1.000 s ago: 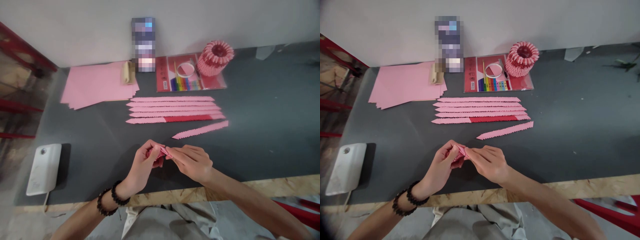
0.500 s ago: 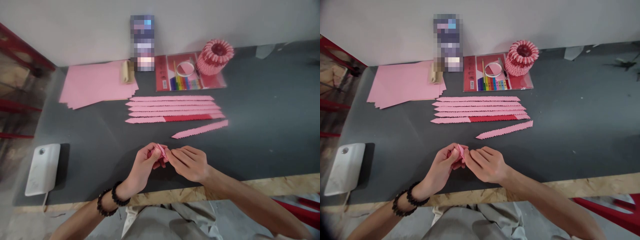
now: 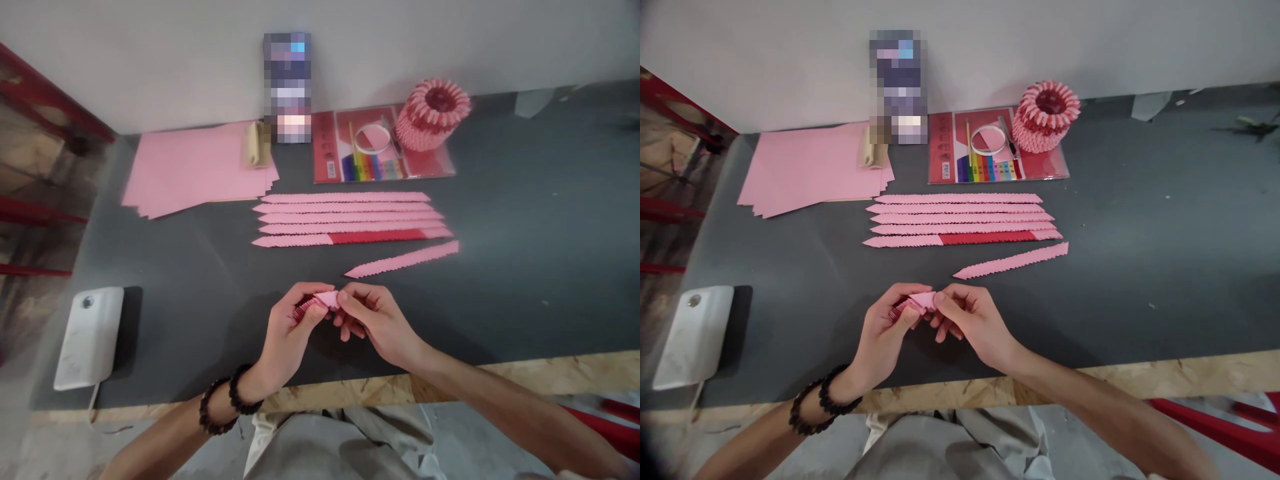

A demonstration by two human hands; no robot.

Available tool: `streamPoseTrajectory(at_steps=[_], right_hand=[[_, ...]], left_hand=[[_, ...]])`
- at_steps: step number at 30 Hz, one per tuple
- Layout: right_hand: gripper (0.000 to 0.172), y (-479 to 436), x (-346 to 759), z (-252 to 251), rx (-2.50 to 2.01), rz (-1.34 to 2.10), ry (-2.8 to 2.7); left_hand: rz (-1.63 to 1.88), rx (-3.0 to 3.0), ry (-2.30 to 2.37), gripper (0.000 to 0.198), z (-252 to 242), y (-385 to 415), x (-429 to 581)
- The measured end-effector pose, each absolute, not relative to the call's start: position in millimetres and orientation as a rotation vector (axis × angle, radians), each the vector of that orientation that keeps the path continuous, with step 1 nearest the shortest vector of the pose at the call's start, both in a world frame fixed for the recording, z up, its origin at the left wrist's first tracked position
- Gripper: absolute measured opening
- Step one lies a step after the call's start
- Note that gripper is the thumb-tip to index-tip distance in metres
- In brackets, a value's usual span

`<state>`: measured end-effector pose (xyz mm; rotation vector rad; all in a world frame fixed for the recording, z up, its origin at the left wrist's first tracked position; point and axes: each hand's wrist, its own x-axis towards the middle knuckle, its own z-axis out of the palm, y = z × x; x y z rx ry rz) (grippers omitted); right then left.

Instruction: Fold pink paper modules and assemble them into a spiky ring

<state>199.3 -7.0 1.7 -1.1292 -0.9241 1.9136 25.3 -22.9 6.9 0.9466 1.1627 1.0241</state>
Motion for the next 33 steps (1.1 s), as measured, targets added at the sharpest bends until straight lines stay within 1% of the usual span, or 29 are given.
streamPoseTrajectory(at_steps=[4,6,8,9,10,12,14,16,18,20,27,30,33], right_hand=[[0.044,-6,200,1,-1.074,2.173,-0.801],[0.046,-5,201,3,-1.101,2.198,-0.828],[0.048,-5,202,4,-1.130,2.106,-0.970],[0.047,-6,203,4,-1.161,1.980,-1.086],[0.043,-7,203,3,-1.201,1.786,-1.224],[0.029,-9,206,1,-1.261,1.229,-1.515],[0.018,-9,209,-2,-1.188,0.644,-1.771],[0.019,-9,213,-6,-1.012,0.262,-1.988],[0.026,-8,215,-10,-0.856,0.073,-2.135],[0.030,-8,217,-13,-0.786,-0.033,-2.213],[0.031,-15,223,-18,-0.661,-0.247,-2.348],[0.038,-18,224,-19,-0.647,-0.121,-2.300],[0.036,-17,219,-16,-0.778,-0.002,-2.147]], left_hand=[[1.073,0.937,1.137,0.018,6,-25,27],[1.088,0.877,1.111,0.019,6,-24,28],[1.081,0.769,1.101,0.022,8,-23,29],[1.061,0.697,1.103,0.025,9,-22,30],[1.034,0.622,1.108,0.027,11,-21,30],[0.968,0.500,1.117,0.032,14,-19,30],[0.898,0.442,1.114,0.033,17,-19,30],[0.843,0.411,1.106,0.033,18,-21,29],[0.809,0.384,1.095,0.034,19,-22,29],[0.799,0.374,1.092,0.034,19,-23,29],[0.830,0.341,1.096,0.031,19,-20,26],[0.888,0.313,1.106,0.030,15,-15,21],[0.902,0.296,1.086,0.027,13,-13,18]])
